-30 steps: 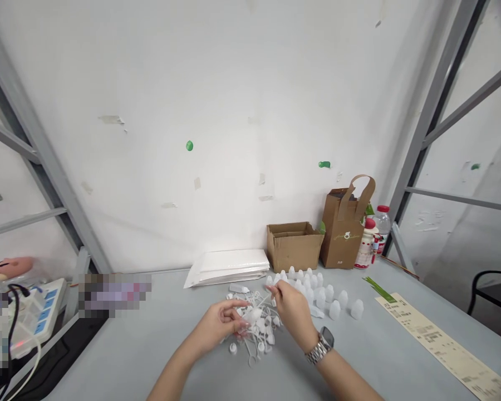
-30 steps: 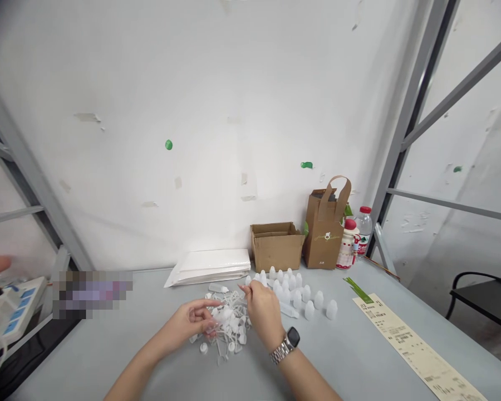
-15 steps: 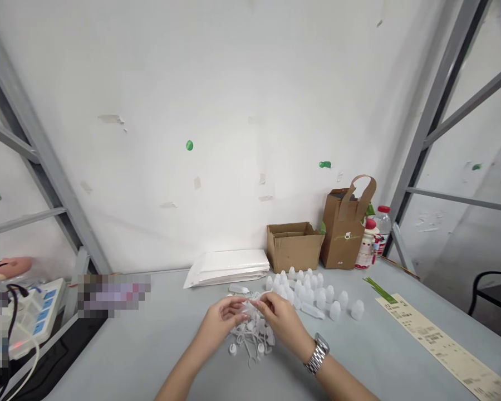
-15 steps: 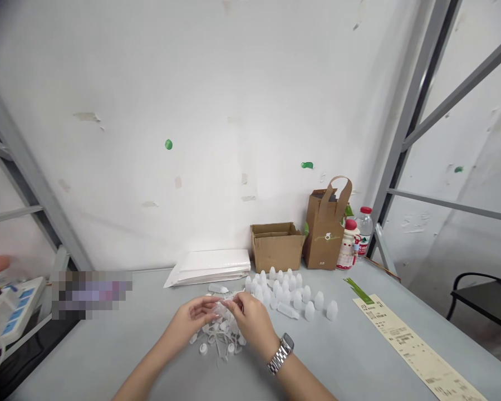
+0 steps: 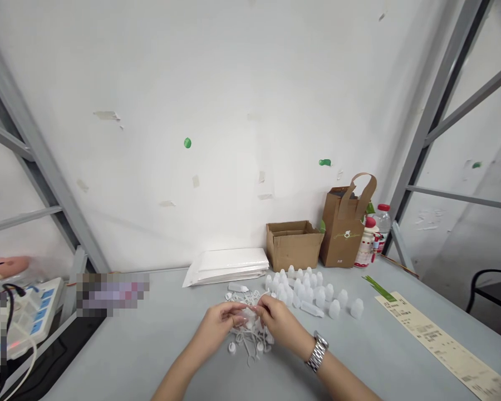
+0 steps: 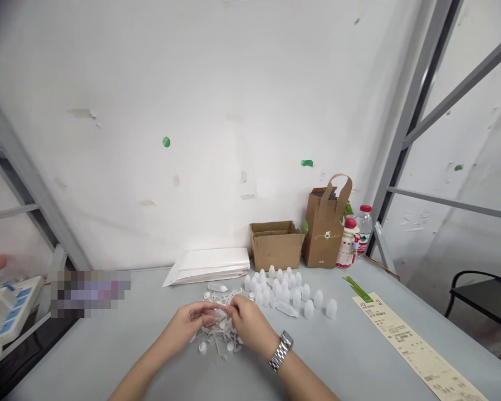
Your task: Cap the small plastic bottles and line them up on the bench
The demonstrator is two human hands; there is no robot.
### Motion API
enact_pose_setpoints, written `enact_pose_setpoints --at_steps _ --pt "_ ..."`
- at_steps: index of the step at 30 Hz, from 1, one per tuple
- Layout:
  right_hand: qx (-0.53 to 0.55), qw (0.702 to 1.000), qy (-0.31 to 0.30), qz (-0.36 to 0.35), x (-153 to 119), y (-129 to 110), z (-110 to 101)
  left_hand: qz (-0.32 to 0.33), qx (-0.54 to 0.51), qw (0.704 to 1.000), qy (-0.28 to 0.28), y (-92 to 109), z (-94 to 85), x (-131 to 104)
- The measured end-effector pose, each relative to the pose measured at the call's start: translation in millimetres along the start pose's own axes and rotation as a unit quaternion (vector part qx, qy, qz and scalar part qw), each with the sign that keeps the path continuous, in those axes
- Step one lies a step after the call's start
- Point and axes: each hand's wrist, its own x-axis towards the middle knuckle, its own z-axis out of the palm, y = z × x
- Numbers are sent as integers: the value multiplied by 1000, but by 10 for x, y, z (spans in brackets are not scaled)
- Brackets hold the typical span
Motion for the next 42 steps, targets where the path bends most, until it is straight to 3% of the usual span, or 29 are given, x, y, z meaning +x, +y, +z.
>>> enact_pose_setpoints --at_steps 10,16,22,28,35,42 --pt "53 997 -9 -59 -20 -29 -65 -3 -7 1000 3 9 -33 29" --pt "50 998 -29 28 49 40 -44 41 33 997 49 -7 -4 20" --pt "71 997 -24 7 47 -1 -68 21 21 999 26 -20 -5 18" --pt "95 993 -35 61 55 42 16 38 35 998 47 -29 -12 28" --pt "111 994 -14 -14 19 -8 -48 14 -2 1000 18 19 -5 21" --pt "122 992 -24 -2 25 -21 -31 27 5 999 20 37 -12 13"
